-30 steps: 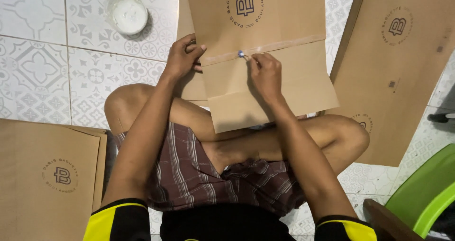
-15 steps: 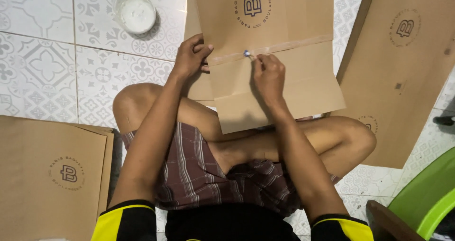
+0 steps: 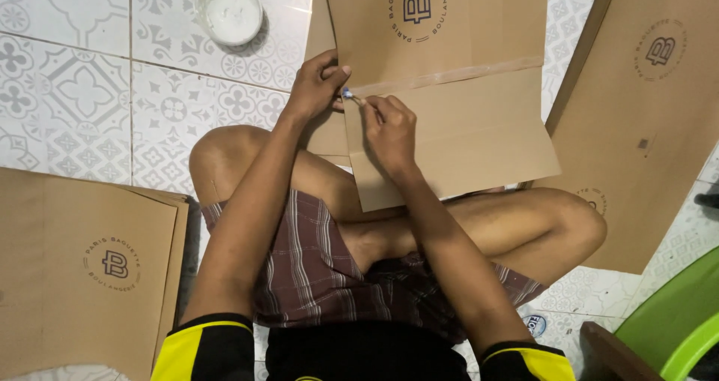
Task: The person sits on the floor and folds a flat cardboard sheet into a box shape. They then use a small brush to apply glue from a white bowl onto the cardboard flaps and press the edges together to secure the box.
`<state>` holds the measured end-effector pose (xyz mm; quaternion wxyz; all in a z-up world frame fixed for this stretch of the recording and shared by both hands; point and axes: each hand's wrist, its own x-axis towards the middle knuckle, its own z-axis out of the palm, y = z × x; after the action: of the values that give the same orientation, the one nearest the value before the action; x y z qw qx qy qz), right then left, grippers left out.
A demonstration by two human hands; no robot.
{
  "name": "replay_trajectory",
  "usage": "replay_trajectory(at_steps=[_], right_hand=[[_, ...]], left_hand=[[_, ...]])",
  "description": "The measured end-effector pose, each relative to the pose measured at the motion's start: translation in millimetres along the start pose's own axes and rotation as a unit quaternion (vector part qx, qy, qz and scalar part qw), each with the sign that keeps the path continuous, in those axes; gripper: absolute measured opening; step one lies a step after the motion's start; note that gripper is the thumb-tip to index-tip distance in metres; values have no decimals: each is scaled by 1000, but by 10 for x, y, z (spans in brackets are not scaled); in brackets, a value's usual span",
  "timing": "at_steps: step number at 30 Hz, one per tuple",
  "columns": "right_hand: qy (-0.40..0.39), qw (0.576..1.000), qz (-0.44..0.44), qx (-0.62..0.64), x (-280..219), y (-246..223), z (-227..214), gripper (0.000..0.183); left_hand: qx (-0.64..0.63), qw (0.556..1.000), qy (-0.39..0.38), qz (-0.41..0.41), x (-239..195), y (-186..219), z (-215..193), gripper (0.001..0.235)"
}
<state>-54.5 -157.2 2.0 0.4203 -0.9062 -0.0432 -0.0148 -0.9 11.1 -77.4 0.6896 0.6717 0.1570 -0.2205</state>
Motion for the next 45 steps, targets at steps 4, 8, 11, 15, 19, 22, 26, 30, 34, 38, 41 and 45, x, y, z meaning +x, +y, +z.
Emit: replay_trajectory(at_steps=[4, 8, 11, 15, 19, 22, 26, 30, 34, 38, 41, 45], right_hand=[[1, 1000, -2, 12, -3, 1, -44, 4], [32, 999, -28, -17, -11, 177, -85, 7], [29, 999, -28, -3, -35, 19, -54, 13], [11, 1000, 5, 20, -49, -80, -74, 16], [58, 998, -8, 4, -45, 102, -99, 10], [10, 1000, 24, -2, -71, -45, -45, 22], [31, 999, -22, 21, -79, 45, -44, 13], [58, 998, -7, -15, -18, 318, -173, 12], [-3, 997, 72, -10, -69, 87, -77, 18], [47, 998, -30, 34, -101, 76, -50, 12], [54, 998, -37, 5, -18, 283, -143, 10], [31, 999, -35, -28, 16, 529, -328, 12]], left_hand=[[-5, 1000, -2, -7, 4, 6, -11, 39], [-41, 999, -14, 0, -164, 265, 0, 34], [-73, 997, -25, 5, -249, 410, 2, 21], [-75, 997, -32, 9, -249, 415, 1, 19], [-79, 996, -33, 3, -295, 466, 28, 17], [-33, 999, -33, 13, -281, 467, 11, 23], [-42, 999, -31, 10, -281, 459, 16, 22], [-52, 998, -40, 2, -304, 518, 27, 29], [-44, 998, -35, 6, -289, 509, 24, 32], [-17, 999, -33, 11, -289, 459, 29, 29], [-23, 999, -31, 8, -268, 491, 29, 32], [-22, 999, -33, 1, -321, 561, 56, 30]])
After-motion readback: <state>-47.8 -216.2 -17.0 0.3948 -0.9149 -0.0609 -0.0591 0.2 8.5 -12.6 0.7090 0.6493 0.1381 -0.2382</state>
